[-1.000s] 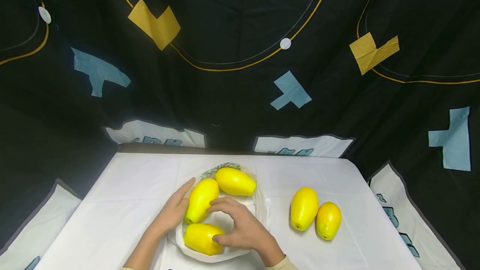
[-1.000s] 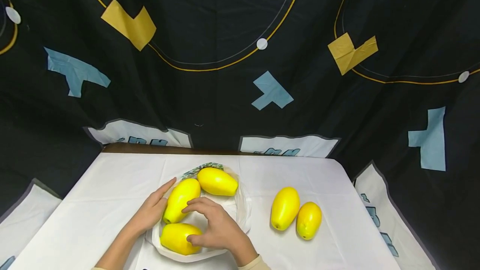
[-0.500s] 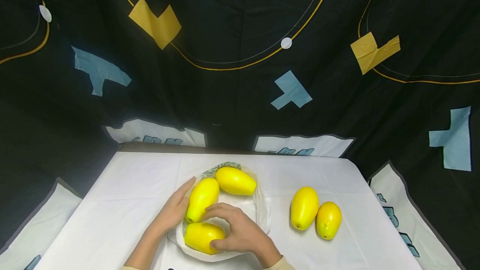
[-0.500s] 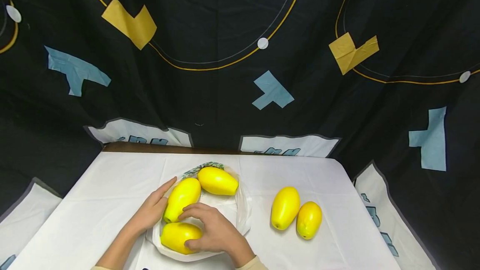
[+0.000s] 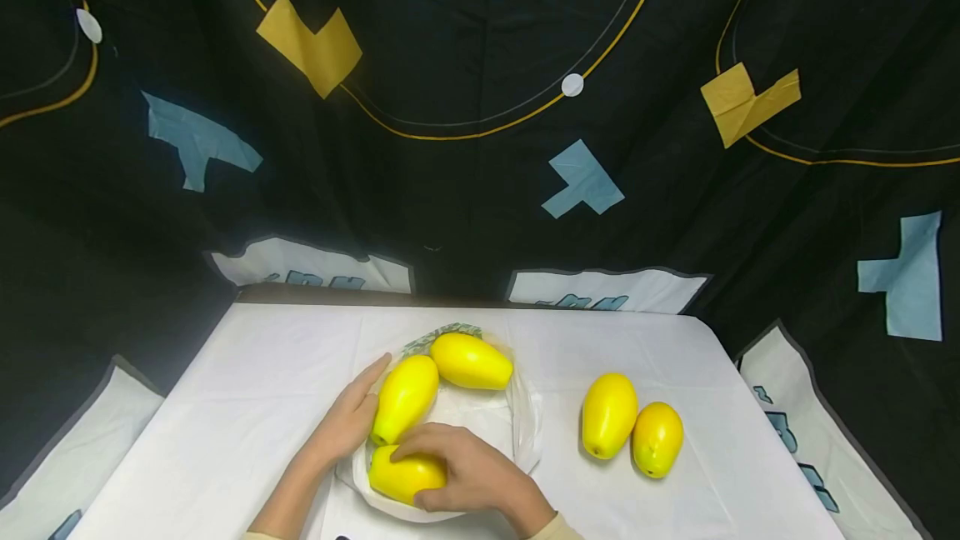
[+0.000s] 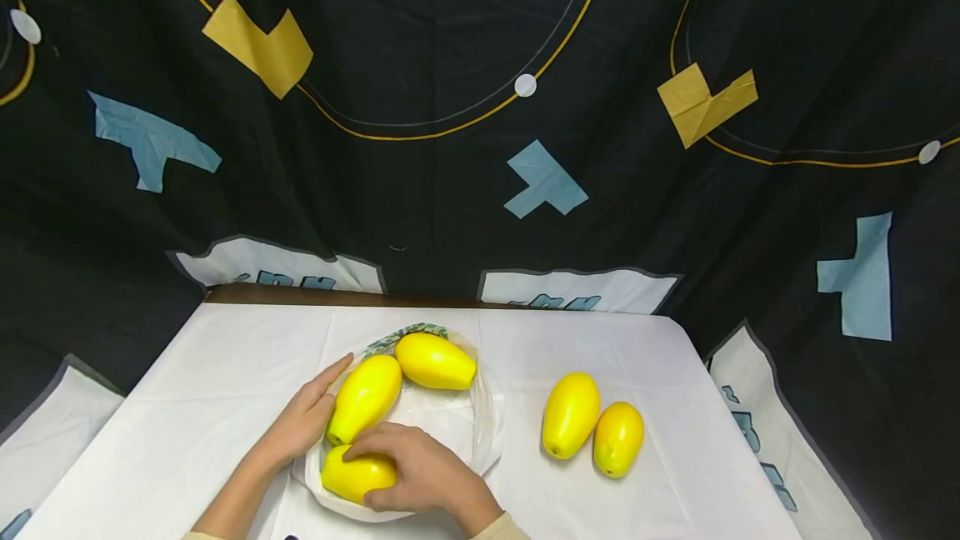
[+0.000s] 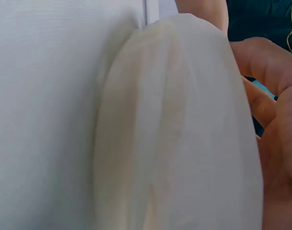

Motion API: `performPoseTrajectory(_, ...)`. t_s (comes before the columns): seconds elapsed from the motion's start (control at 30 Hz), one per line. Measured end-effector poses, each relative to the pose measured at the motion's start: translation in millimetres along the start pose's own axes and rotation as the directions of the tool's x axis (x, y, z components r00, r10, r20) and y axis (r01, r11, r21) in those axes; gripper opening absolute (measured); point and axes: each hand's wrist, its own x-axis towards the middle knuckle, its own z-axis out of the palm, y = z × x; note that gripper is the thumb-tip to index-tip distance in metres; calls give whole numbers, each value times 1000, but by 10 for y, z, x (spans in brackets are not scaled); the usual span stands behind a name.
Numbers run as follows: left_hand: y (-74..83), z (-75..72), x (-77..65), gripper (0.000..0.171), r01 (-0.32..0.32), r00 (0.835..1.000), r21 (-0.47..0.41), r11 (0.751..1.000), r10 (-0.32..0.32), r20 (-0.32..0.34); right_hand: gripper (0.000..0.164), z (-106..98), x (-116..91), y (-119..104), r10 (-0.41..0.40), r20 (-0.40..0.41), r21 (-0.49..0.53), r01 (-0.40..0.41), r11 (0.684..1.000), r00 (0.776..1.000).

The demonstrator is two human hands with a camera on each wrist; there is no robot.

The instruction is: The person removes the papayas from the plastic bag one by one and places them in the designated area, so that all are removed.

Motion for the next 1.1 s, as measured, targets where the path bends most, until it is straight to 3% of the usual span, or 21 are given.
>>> performPoseTrajectory(0.53, -10, 4, 28, 55, -18, 1000, 15, 1000, 18, 2, 49, 53, 13, 8, 11, 13, -56, -10, 998, 1000)
performPoseTrajectory(1.1, -51, 9, 31, 56, -45, 999, 16, 999, 45, -16, 49, -125, -130, 2, -13, -141, -20, 10, 1000, 990)
